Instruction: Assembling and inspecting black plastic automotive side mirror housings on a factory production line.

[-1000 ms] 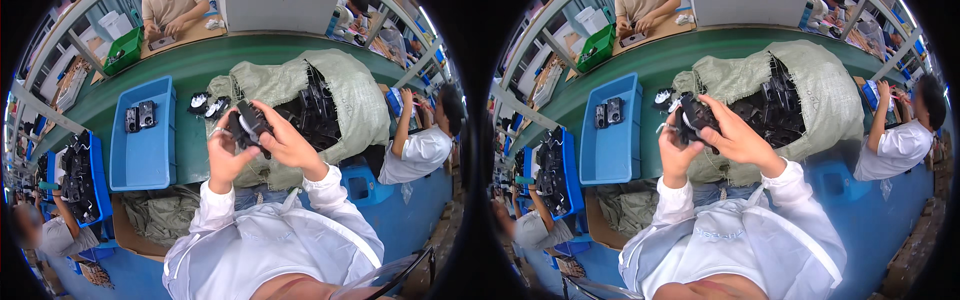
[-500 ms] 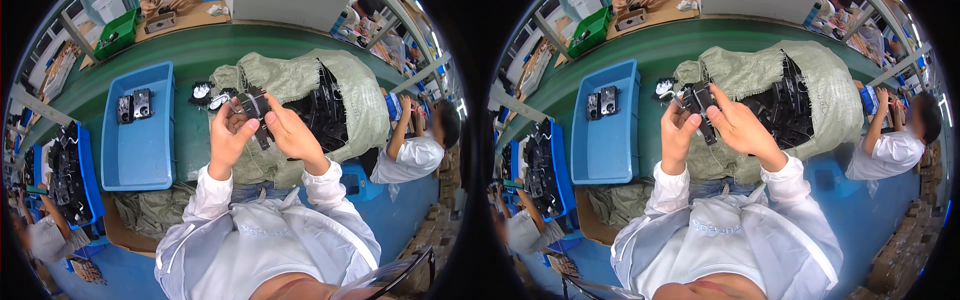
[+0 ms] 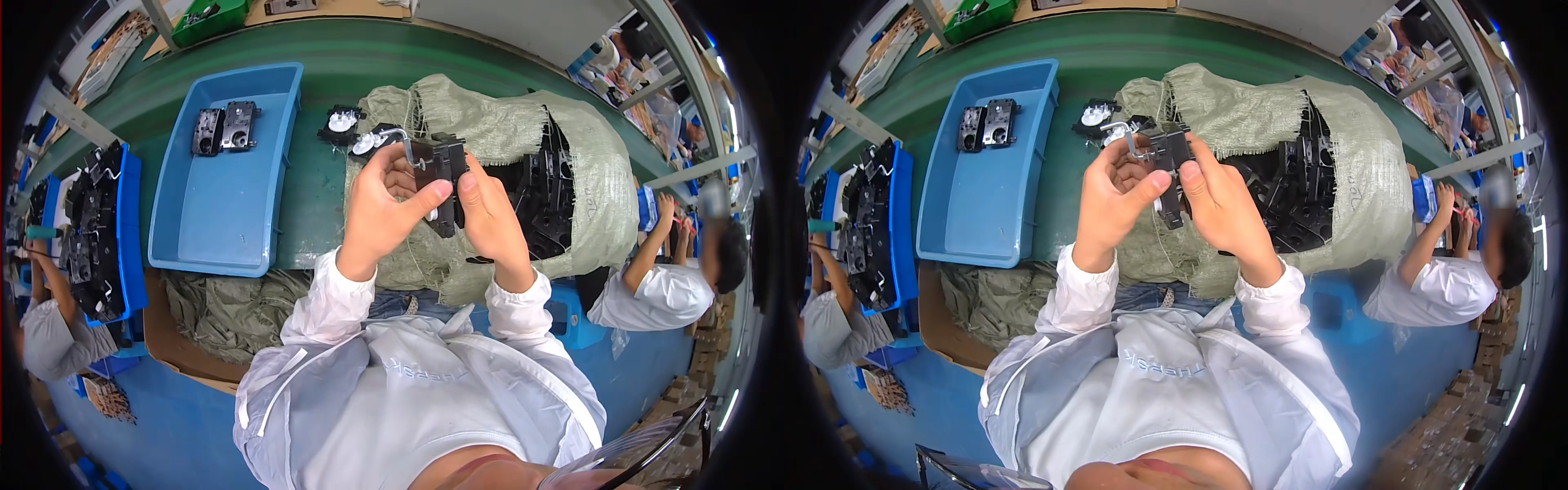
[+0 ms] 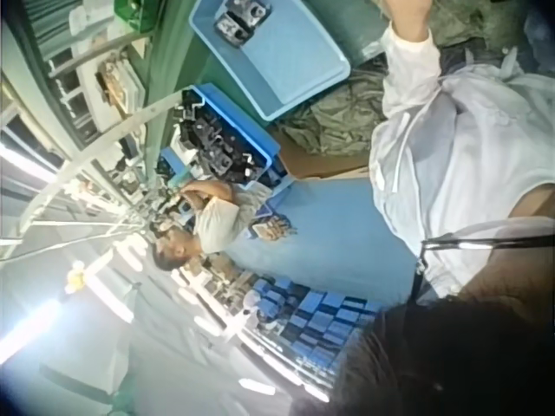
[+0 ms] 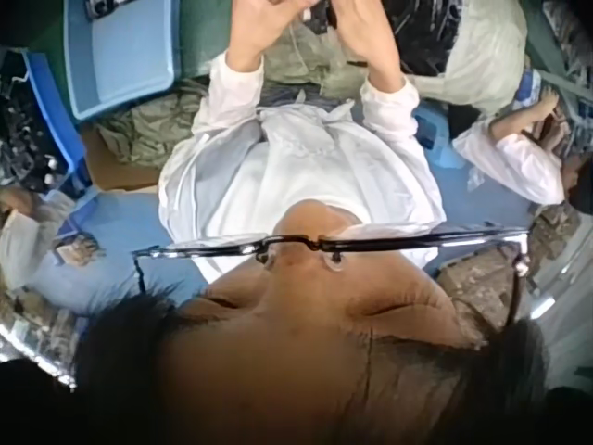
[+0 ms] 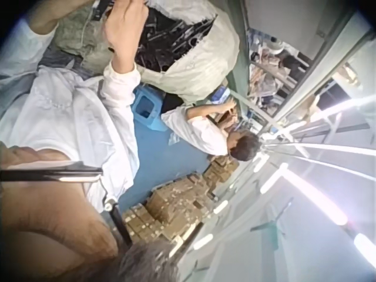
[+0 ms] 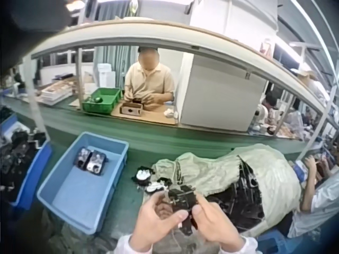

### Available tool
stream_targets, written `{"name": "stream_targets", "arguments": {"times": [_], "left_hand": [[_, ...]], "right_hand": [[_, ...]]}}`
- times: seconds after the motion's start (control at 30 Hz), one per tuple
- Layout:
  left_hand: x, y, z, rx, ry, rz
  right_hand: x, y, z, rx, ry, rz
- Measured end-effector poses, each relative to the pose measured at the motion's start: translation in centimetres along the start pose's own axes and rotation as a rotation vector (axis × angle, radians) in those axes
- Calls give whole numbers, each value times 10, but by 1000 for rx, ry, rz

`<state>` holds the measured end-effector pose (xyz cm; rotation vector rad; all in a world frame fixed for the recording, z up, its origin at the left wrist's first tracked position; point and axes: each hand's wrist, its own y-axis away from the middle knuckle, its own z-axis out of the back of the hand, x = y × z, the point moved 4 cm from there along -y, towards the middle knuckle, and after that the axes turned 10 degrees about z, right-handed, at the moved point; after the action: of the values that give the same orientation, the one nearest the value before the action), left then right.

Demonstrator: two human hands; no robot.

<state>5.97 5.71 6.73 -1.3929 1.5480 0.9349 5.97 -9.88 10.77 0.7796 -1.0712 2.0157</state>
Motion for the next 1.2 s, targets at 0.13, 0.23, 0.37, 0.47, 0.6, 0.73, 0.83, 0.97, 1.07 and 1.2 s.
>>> {"name": "stream_targets", "arguments": {"times": [0.13, 0.23, 0.37, 0.47, 0.6, 0.73, 0.83, 0.97, 1.07, 1.2], "left_hand": [[6, -4, 3, 15, 76, 24], [2, -4, 8, 9, 146, 70], [5, -5, 5, 44, 121, 27], [6, -4, 4, 52, 154, 19], [4, -2, 2, 39, 170, 14], [7, -1, 4, 35, 157, -2], [6, -2, 2, 45, 158, -3], [10, -4, 2, 56, 149, -22], [9, -2, 2, 60, 95, -13], [8, 0, 0, 56, 54, -42]], "right_hand": [[1, 1, -1, 15, 10, -48], [-2, 4, -1, 49, 105, -150], [4, 2, -6, -82, -103, -113], [3, 2, -7, -91, -65, -64], [8, 2, -6, -111, -83, -49], [6, 2, -8, -97, -128, -80], [4, 4, -7, -137, -133, -66], [0, 3, -6, -158, -58, -48], [-7, 5, -10, -180, -34, -41], [-7, 4, -10, -153, -48, -71]]}}
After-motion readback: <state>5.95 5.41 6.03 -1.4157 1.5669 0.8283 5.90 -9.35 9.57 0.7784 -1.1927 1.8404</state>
